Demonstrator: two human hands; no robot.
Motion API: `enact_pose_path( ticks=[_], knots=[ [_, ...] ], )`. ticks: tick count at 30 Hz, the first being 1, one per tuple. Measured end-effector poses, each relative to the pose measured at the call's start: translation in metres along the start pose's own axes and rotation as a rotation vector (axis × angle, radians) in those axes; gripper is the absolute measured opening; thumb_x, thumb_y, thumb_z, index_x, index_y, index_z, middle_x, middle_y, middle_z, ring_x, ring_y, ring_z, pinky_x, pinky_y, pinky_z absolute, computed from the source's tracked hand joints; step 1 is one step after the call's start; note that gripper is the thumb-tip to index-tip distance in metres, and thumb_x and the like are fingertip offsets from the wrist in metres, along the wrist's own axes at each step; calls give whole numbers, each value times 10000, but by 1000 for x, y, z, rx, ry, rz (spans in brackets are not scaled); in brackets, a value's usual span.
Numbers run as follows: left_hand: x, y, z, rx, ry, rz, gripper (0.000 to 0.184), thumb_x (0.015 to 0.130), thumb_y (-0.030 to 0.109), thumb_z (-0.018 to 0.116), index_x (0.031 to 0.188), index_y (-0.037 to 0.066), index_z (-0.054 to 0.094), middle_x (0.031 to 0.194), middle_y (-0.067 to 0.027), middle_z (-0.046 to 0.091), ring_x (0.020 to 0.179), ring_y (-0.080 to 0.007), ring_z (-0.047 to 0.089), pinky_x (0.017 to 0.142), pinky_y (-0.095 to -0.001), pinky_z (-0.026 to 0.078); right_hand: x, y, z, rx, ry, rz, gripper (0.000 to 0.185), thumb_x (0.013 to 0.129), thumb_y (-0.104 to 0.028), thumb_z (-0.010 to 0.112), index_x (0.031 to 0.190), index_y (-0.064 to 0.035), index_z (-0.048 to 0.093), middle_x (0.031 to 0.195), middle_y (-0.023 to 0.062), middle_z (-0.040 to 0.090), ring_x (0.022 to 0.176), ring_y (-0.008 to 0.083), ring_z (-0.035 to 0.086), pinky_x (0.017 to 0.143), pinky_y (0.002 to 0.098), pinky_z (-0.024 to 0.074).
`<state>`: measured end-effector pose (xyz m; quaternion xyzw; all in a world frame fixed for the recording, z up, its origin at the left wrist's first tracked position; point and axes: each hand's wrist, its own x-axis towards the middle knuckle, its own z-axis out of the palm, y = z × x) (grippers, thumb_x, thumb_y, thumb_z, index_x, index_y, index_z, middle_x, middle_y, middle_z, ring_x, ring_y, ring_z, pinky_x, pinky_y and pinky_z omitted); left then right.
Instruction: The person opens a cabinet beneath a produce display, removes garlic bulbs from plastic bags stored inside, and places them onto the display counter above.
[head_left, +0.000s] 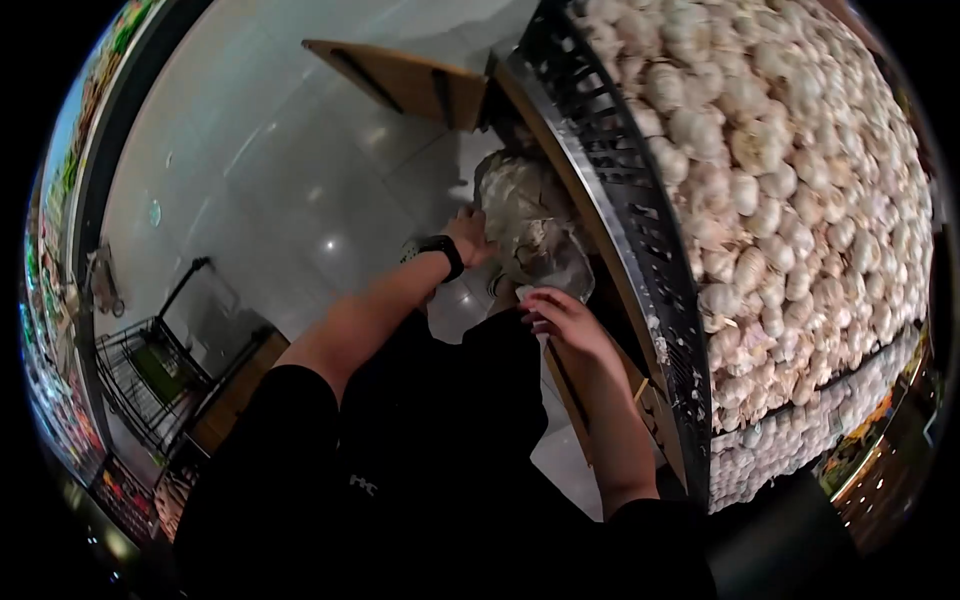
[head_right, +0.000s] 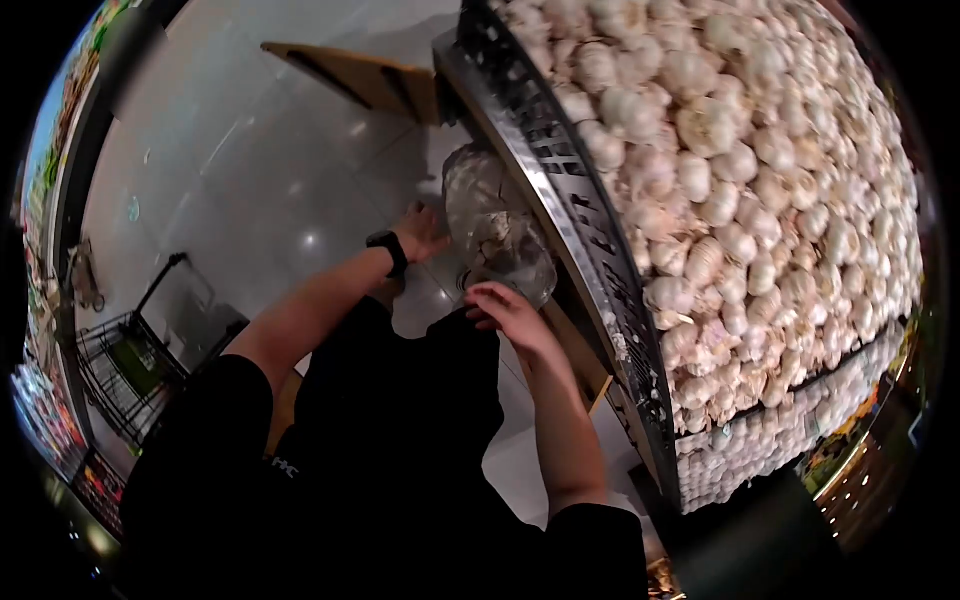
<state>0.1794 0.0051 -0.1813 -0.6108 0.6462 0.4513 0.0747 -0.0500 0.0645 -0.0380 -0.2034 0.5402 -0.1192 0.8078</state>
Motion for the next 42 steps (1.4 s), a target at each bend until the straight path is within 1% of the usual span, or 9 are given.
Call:
enact_pose_path(
  ticks=[4,9,15,20,24,25,38,40,42],
  knots=[
    [15,-7,46,-190,9,-86,813,764,569,675,1255,-37,448,1253,-314,484,1122,-443,540,934,-460,455,164,90,-61,-881,329,2,332,918,-195,556,1214,-51,597,1156,146,648,1070,270,618,875,354,479],
    [68,-11,70,-238,-45,-274,427,849,403,593,973,-1,655,940,-208,678,929,-397,641,836,-450,501,295,98,-139,-1287,126,114,379,934,-266,514,1229,-41,594,1189,172,626,1088,316,588,916,374,455],
    [74,-35,15,-509,412,-214,281,811,267,568,809,-5,640,715,-207,621,684,-372,601,654,-428,485,360,73,-197,-1137,736,-150,438,883,-291,588,1255,-62,564,1217,200,600,1104,353,581,919,404,462],
    [52,-19,25,-533,398,-2,287,812,245,590,777,-39,574,612,-209,522,541,-329,444,566,-398,422,371,120,-194,-1491,489,-220,510,820,-309,647,1284,-120,548,1215,206,591,1120,350,581,929,440,467],
    [32,-25,26,-675,354,-10,262,840,193,607,744,-43,548,553,-113,440,526,-158,390,522,-328,383,382,162,-209,-1555,365,205,609,805,-312,657,1375,-250,451,1366,190,458,1221,384,498,1007,460,438],
    [34,-29,32,-706,341,-69,264,769,234,621,703,-20,596,566,-183,523,499,-317,486,518,-385,425,371,154,-184,-1584,412,170,662,758,-304,719,1365,-275,456,1403,195,402,1247,408,459,1004,495,434],
    [34,-40,11,-625,307,-51,232,789,216,628,726,-3,584,622,-193,540,583,-368,530,545,-423,432,375,154,-142,-1980,469,355,798,699,-515,758,1380,-281,412,1474,205,268,1300,498,307,1054,577,294],
    [33,-44,12,-518,329,37,222,889,149,594,766,-24,530,569,-48,405,503,-96,381,478,-274,361,379,156,-143,-2180,424,349,810,698,-507,762,1384,-283,393,1468,216,270,1310,504,294,1065,590,273],
    [33,-45,15,-521,340,49,229,889,146,597,755,-22,517,566,-43,406,501,-91,387,475,-270,361,369,144,-136,-2157,396,368,787,707,-488,759,1377,-281,401,1469,217,271,1315,506,285,1054,596,293]
  ],
)
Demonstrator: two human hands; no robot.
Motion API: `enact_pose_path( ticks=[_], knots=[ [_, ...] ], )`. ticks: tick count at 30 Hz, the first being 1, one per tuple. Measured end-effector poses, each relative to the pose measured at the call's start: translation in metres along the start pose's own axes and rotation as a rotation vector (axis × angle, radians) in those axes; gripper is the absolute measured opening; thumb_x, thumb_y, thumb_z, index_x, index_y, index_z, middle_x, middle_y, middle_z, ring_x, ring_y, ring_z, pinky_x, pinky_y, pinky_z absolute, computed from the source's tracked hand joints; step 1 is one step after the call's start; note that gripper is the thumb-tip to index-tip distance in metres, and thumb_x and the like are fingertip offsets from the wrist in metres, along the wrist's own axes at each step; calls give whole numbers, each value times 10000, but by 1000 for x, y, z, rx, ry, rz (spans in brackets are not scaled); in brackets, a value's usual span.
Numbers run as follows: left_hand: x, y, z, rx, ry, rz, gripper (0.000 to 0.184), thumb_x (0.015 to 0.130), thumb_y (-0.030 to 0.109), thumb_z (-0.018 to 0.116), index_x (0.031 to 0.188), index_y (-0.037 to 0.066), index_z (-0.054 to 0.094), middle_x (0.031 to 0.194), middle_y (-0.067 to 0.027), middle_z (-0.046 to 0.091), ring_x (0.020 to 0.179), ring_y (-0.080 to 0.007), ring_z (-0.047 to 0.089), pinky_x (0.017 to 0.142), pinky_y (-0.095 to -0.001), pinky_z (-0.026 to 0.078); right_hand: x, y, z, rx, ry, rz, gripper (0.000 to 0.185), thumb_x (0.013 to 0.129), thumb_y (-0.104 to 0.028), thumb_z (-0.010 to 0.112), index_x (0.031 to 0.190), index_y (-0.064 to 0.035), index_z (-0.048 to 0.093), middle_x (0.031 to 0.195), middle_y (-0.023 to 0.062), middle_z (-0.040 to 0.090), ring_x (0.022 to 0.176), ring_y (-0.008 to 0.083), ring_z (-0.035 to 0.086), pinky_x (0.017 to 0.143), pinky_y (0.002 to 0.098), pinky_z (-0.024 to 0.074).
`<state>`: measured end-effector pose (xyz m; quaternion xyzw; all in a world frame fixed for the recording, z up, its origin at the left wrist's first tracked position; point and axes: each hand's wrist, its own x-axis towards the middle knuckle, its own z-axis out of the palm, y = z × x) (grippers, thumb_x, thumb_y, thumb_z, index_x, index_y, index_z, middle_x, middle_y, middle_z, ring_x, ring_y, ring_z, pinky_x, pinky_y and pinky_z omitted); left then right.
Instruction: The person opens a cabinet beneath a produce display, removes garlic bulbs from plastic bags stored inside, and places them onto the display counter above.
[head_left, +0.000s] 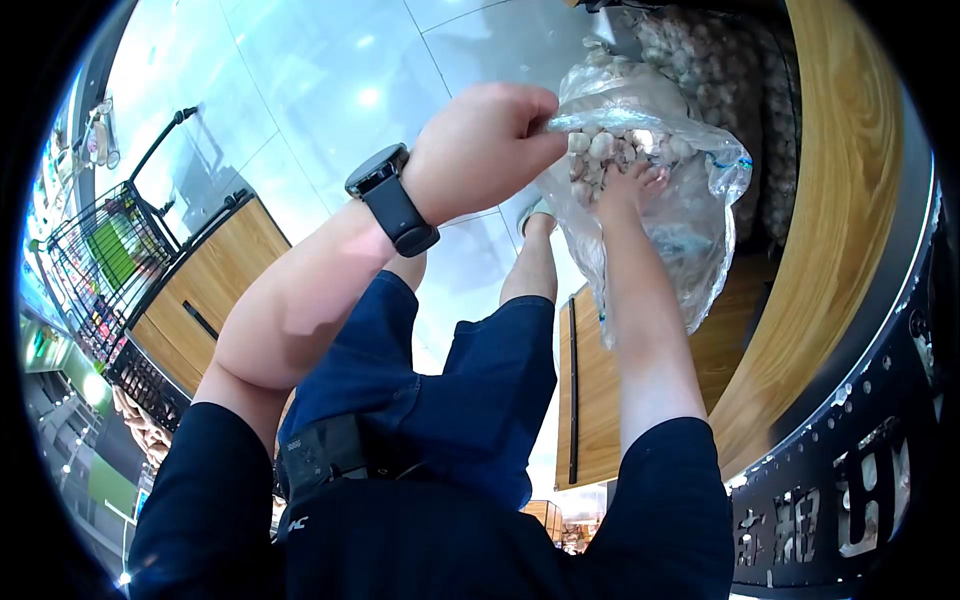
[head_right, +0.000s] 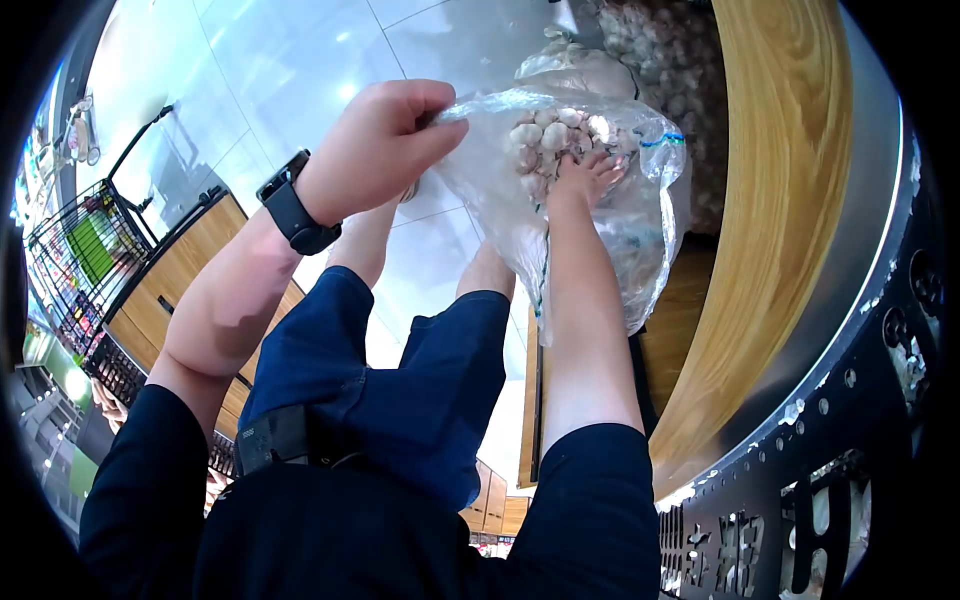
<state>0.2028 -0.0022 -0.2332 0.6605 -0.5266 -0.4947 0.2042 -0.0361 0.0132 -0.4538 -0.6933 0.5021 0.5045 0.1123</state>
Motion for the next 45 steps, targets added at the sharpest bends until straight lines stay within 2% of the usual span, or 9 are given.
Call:
enact_pose_path(
  ticks=[20,22,26,28,30,33,36,40,45],
  knots=[
    [-2,0,2,-103,-19,-83,199,896,121,599,771,-18,531,574,-12,409,554,-71,389,515,-256,368,12,3,72,49,151,-165,597,727,-250,763,1251,-274,478,1288,145,395,1201,405,468,842,551,533],
    [-2,-3,2,-107,103,-10,200,798,167,611,743,-19,566,587,-178,513,538,-334,501,531,-391,419,15,14,58,232,-5,-279,615,707,-265,769,1251,-223,485,1288,149,447,1188,354,516,874,489,536],
    [-1,-6,-4,-125,65,-92,154,790,147,647,796,7,582,692,-155,571,586,-285,555,533,-379,438,-1,41,23,298,-169,-252,521,786,-260,685,1259,-181,483,1214,188,530,1135,331,580,866,463,511],
    [-10,14,7,92,432,233,238,787,98,723,958,34,571,884,-72,580,721,-184,570,605,-283,456,-8,58,17,737,-50,-180,800,597,-354,836,1263,-94,475,1176,179,597,1082,300,609,878,427,520],
    [-37,48,23,147,266,581,331,706,87,728,1008,85,592,1013,-84,595,815,-291,611,671,-348,502,-19,71,3,961,-134,-68,819,607,-381,841,1276,-78,478,1143,152,604,1028,280,627,847,385,520],
    [-57,78,76,-222,-332,318,345,758,109,659,1084,67,555,1096,-153,577,914,-336,612,783,-379,511,-99,91,-60,1722,-244,144,781,699,-367,798,1334,-87,440,1143,120,590,1035,232,607,840,337,509],
    [-32,41,159,-497,101,-207,474,859,210,641,1277,62,473,1245,-160,530,1142,-284,542,913,-420,466,-148,94,-74,2296,-197,75,706,822,-290,709,1400,-98,353,1199,103,550,1097,200,550,863,314,485],
    [2,14,161,-1451,-191,-778,600,935,424,564,1399,81,400,1354,-110,496,1229,-248,505,966,-445,449,-155,84,-49,2262,18,-161,438,949,-215,579,1351,-78,475,1315,104,504,1187,206,511,968,317,428],
    [-4,-20,156,-1778,-571,-541,552,967,448,472,1387,96,411,1353,-105,496,1209,-279,529,972,-467,463,-161,95,-62,1825,209,-269,448,1021,-309,450,1418,-100,443,1376,94,510,1191,173,506,974,295,426]
  ],
)
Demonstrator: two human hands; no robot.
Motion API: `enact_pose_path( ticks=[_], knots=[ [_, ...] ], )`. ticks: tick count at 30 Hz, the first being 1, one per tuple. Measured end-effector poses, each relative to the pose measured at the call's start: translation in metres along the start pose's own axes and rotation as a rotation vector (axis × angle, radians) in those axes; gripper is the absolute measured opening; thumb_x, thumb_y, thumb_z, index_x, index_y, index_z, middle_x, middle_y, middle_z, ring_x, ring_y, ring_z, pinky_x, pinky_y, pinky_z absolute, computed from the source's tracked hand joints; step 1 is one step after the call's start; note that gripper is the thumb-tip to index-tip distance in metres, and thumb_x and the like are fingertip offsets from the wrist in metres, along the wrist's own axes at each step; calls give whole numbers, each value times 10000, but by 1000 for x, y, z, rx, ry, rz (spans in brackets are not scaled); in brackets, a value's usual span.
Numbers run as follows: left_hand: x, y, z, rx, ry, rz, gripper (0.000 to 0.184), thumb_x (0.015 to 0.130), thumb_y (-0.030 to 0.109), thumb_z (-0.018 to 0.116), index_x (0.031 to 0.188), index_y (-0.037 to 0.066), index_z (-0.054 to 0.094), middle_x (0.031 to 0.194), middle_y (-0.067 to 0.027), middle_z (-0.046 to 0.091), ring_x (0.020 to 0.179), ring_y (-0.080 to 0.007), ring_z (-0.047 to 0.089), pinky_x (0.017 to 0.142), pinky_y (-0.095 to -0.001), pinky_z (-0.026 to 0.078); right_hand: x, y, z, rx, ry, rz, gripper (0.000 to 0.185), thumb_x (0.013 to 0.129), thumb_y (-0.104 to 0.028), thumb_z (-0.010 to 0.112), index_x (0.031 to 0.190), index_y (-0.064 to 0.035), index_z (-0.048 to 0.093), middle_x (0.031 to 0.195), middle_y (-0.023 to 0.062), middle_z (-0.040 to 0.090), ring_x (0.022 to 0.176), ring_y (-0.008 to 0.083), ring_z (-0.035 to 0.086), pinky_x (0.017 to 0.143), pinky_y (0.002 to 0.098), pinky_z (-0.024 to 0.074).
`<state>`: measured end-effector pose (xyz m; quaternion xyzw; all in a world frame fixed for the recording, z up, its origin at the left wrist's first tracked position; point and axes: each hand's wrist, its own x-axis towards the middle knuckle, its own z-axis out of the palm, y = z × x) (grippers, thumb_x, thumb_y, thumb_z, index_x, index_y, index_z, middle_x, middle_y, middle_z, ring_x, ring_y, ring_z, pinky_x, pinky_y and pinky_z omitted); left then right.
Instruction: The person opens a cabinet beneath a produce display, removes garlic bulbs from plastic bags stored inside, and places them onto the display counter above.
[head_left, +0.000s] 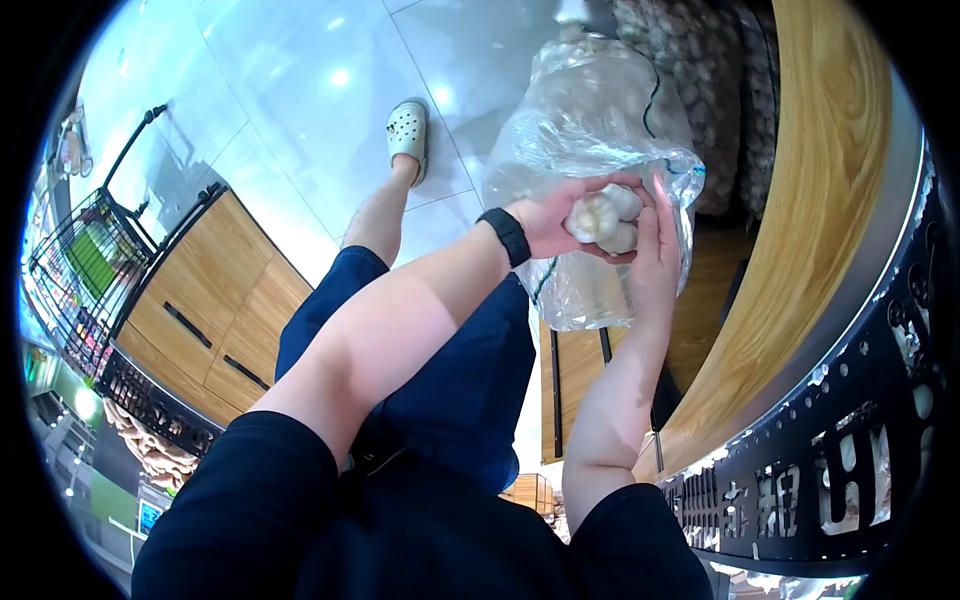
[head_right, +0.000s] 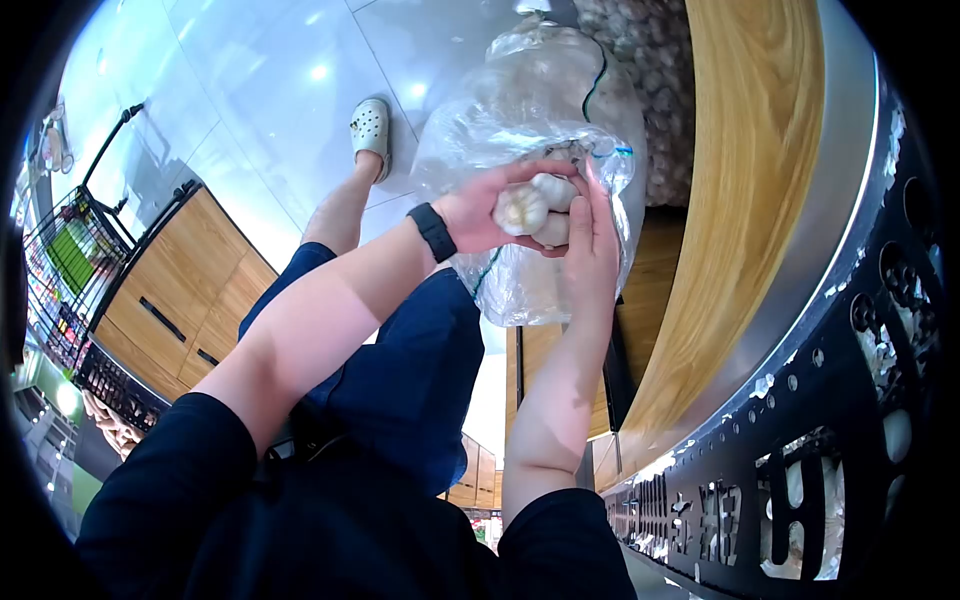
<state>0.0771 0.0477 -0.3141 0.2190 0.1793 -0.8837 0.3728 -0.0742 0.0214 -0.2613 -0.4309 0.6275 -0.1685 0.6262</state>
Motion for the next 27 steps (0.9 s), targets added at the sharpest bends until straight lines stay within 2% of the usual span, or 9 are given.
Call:
enact_pose_path(
  ticks=[3,5,6,8,10,12,14,16,27],
  knots=[
    [-1,9,-12,-98,-200,-6,503,974,373,471,1380,82,411,1321,-124,516,1212,-289,534,984,-475,467,0,-22,2,-192,88,14,386,1038,-289,387,1352,-113,525,1262,88,600,1034,153,592,798,268,512],
    [-7,14,-16,101,-146,-10,500,949,319,525,1363,59,416,1298,-150,527,1217,-295,531,989,-461,467,3,-37,2,-310,304,347,361,1030,-264,371,1256,-104,602,1230,70,611,993,141,614,676,266,515],
    [-11,18,-17,105,-149,-12,500,949,319,525,1363,59,416,1298,-150,527,1217,-295,531,989,-461,467,12,-27,-1,-416,354,480,331,994,-222,415,1236,-87,597,971,124,680,854,238,645,715,368,518],
    [-22,24,-18,175,-179,-57,496,910,258,566,1335,43,430,1265,-156,550,1193,-279,550,997,-408,461,41,9,4,-1009,127,199,305,935,-200,463,1183,-117,621,1051,152,659,935,268,642,736,390,518],
    [-36,31,-21,204,-172,-128,496,866,207,609,1303,31,453,1228,-151,575,1161,-255,573,1011,-359,445,79,58,42,-971,35,-77,302,873,-153,511,1153,-152,623,1147,154,613,1040,309,601,801,421,511],
    [-49,37,-22,193,-127,-151,482,848,195,622,1278,33,475,1224,-139,576,1170,-240,561,1024,-358,431,124,127,72,-1414,-54,-614,310,837,-147,537,1133,-184,621,1177,124,567,1105,322,537,927,413,464],
    [-57,41,-26,210,-95,-123,476,846,195,623,1272,36,482,1223,-135,576,1173,-240,556,1026,-360,429,153,174,83,-1403,-102,-638,325,832,-154,542,1148,-187,611,1186,125,559,1108,314,535,921,411,469],
    [-65,39,-28,141,-35,-101,467,844,190,616,1268,43,486,1227,-130,572,1179,-239,548,1028,-363,425,150,132,85,-1786,-489,-626,377,828,-182,564,1205,-164,573,1242,141,521,1111,316,537,902,423,487],
    [-72,43,-34,198,-9,-93,439,861,163,577,1279,62,492,1227,-102,568,1145,-206,559,996,-343,443,146,188,90,-1694,-252,-751,380,891,-200,537,1262,-116,536,1313,126,480,1054,406,573,874,525,497]
  ],
)
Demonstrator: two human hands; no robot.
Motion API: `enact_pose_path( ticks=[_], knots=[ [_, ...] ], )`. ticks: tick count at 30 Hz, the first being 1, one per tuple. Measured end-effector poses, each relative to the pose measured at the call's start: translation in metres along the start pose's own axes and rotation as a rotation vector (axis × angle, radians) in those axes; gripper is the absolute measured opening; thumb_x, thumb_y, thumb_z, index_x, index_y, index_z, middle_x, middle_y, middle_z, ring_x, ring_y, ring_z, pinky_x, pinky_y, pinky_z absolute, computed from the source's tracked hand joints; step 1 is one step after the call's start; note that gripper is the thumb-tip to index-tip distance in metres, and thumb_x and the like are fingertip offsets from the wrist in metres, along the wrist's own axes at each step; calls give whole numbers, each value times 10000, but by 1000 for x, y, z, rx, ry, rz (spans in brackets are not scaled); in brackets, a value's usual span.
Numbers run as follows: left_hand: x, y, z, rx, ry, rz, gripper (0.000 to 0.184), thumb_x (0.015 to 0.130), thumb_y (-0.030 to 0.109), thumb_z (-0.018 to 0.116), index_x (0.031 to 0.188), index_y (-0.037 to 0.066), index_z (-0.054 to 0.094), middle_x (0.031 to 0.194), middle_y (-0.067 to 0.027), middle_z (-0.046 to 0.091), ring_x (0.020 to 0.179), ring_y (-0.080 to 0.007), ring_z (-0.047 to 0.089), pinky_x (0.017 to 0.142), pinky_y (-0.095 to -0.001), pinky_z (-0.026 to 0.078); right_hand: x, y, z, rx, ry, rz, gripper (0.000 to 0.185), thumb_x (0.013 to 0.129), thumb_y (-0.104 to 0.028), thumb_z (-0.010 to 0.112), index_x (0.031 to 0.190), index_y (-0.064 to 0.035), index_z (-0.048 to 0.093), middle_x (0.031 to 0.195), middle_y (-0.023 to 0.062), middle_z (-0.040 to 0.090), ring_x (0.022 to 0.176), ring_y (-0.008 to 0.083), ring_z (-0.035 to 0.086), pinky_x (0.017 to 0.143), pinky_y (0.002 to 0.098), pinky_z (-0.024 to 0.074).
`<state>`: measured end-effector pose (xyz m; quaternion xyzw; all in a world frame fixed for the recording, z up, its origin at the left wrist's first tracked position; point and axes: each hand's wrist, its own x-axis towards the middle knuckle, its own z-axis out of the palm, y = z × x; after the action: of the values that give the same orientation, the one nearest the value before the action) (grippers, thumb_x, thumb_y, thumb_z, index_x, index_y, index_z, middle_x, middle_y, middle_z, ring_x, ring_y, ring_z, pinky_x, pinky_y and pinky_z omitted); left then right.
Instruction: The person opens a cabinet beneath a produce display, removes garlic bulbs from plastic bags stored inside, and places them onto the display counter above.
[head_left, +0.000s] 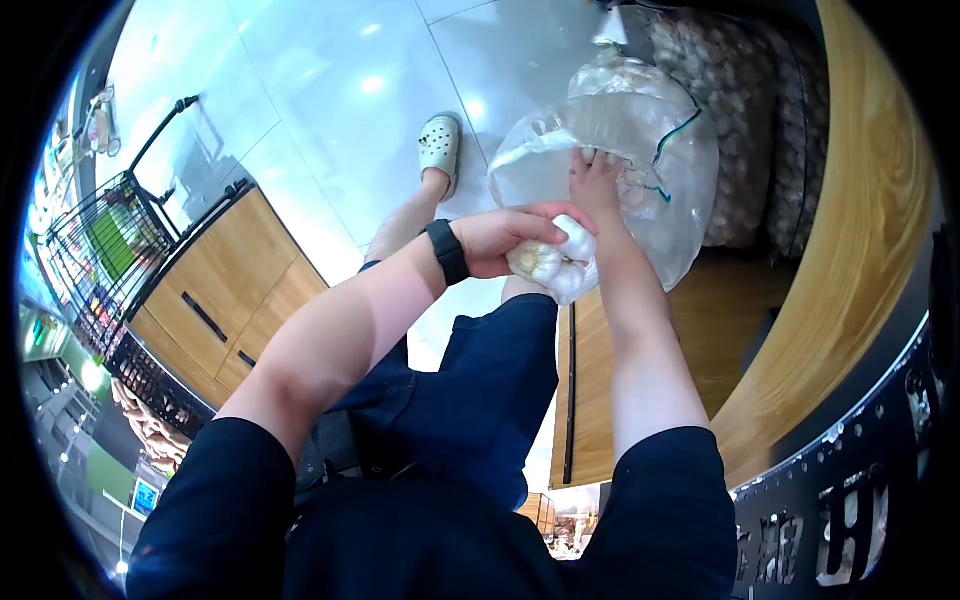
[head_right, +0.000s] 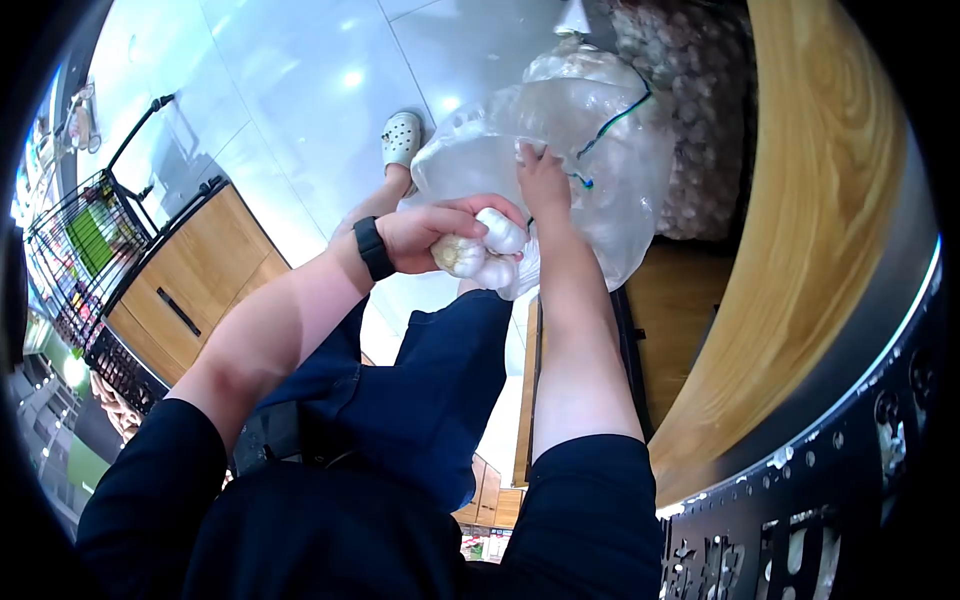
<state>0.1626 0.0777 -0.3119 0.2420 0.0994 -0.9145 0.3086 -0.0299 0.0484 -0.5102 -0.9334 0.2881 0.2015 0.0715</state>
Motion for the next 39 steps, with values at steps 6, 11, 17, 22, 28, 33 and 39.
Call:
enact_pose_path(
  ticks=[6,11,17,22,28,33,39],
  knots=[
    [-7,-3,2,26,9,-6,419,866,155,564,1270,65,502,1226,-99,567,1122,-207,578,922,-326,499,-16,9,-9,516,-400,179,275,863,-199,507,1069,-95,657,1246,130,579,1194,386,515,966,569,405],
    [-6,-10,1,-11,8,-29,417,860,142,564,1266,68,504,1222,-101,571,1122,-211,582,930,-330,496,-41,2,45,535,-171,262,203,870,-186,491,934,-90,659,1089,117,663,1071,311,622,910,486,472],
    [-2,-18,0,-24,40,-60,424,845,112,572,1261,70,508,1217,-98,575,1123,-208,583,955,-331,483,-35,-11,34,538,-256,270,212,864,-208,499,960,-93,650,1109,117,652,1085,310,612,919,481,466],
    [1,-21,1,-26,30,-28,418,847,99,577,1259,72,510,1210,-91,579,1120,-201,583,965,-329,476,-48,-15,31,561,-208,288,225,858,-226,506,981,-96,642,1125,117,643,1097,309,603,927,477,461],
    [5,-26,-6,-91,27,-47,412,843,84,583,1249,56,513,1192,-106,586,1114,-206,587,957,-328,482,-24,5,16,590,-136,352,246,851,-249,514,1007,-99,633,1145,116,631,1111,308,593,936,472,454],
    [-2,-25,2,-45,16,-25,455,828,90,583,1272,20,513,1208,-113,587,1112,-204,589,970,-327,469,-11,35,6,607,-82,411,267,846,-267,521,1028,-101,625,1162,116,622,1123,307,584,943,468,449],
    [-9,-20,1,-59,79,-15,377,846,51,573,1222,65,551,1140,-84,592,1063,-193,608,915,-313,503,-10,50,-2,590,-70,480,296,839,-289,529,1054,-104,616,1182,116,611,1137,305,574,952,463,443]
  ],
)
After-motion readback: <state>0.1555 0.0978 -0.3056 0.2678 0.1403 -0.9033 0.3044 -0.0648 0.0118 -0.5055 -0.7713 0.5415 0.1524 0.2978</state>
